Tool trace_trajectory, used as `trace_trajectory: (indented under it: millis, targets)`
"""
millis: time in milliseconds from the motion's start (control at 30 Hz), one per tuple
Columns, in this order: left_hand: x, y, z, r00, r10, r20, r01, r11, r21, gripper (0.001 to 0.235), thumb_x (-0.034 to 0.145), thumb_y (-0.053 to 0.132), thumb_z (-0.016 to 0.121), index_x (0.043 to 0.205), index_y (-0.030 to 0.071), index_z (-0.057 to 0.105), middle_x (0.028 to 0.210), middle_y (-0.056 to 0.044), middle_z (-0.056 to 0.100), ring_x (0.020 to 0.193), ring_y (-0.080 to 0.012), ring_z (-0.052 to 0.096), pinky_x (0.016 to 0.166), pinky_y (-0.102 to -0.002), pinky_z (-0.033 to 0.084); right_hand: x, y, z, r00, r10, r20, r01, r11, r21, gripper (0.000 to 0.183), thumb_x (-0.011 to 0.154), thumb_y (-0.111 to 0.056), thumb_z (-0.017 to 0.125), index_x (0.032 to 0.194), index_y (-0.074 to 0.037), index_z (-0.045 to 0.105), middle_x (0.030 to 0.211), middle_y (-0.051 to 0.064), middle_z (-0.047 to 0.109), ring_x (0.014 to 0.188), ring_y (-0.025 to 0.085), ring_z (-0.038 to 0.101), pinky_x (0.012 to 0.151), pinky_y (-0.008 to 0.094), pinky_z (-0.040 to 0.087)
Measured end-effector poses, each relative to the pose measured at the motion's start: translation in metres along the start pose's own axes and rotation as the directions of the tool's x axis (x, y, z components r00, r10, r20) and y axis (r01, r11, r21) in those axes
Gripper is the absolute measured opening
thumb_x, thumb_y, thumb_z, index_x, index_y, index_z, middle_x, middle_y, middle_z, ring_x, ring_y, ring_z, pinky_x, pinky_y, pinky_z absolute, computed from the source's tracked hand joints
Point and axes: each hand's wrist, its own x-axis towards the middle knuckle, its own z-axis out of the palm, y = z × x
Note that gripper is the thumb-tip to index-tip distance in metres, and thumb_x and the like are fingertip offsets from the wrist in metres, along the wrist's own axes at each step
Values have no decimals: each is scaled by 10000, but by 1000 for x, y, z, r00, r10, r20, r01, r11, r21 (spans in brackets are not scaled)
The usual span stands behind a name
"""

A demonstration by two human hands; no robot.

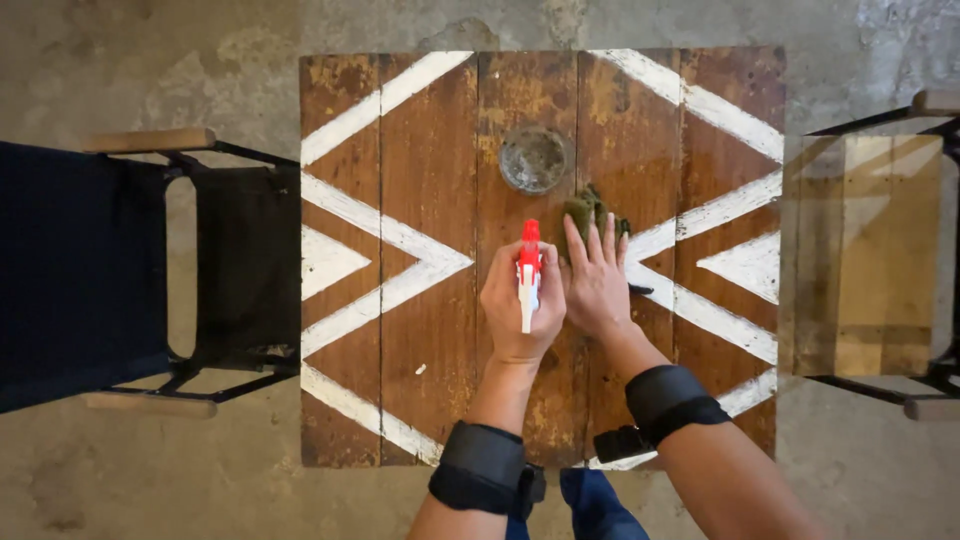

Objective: The person sprays a wooden table with a red-capped spray bottle and wipes the surface with a green cloth. They move between two tables, repeating the spray-and-wipe sequence on each.

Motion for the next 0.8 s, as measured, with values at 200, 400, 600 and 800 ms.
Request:
trace_trajectory:
  millis: [200,400,600,800]
  targets:
    - [3,6,1,995,-100,-6,100,995,-31,103,958,80,720,1021,38,650,892,-119,689,763,-282,719,673,-354,568,-18,-5,-4,991,-54,119,62,996,-57,753,934,-330,563,1613,-147,293,1647,229,283,1549,492,123,1227,621,97]
    - [0,9,-1,998,66,-11,-66,997,-35,126,965,84,726,1037,30,638,954,-138,674,840,-302,705,733,-356,567,-18,2,4,986,-83,143,97,991,-96,856,851,-329,601,1598,-109,244,1640,220,269,1532,482,113,1213,614,100]
    - [19,37,-38,992,-114,57,118,990,-80,235,905,136,786,1075,37,657,884,-99,717,695,-221,695,644,-324,552,-19,-4,4,997,-30,64,34,998,-54,696,967,-315,543,1601,-139,317,1631,218,331,1556,468,169,1244,604,122]
    - [8,16,-109,948,-260,182,243,964,110,253,890,241,772,1008,48,660,806,-108,708,683,-259,707,642,-378,555,-18,-9,13,1000,30,-7,-30,998,-51,651,985,-273,551,1593,-135,366,1627,223,354,1551,486,208,1245,622,168]
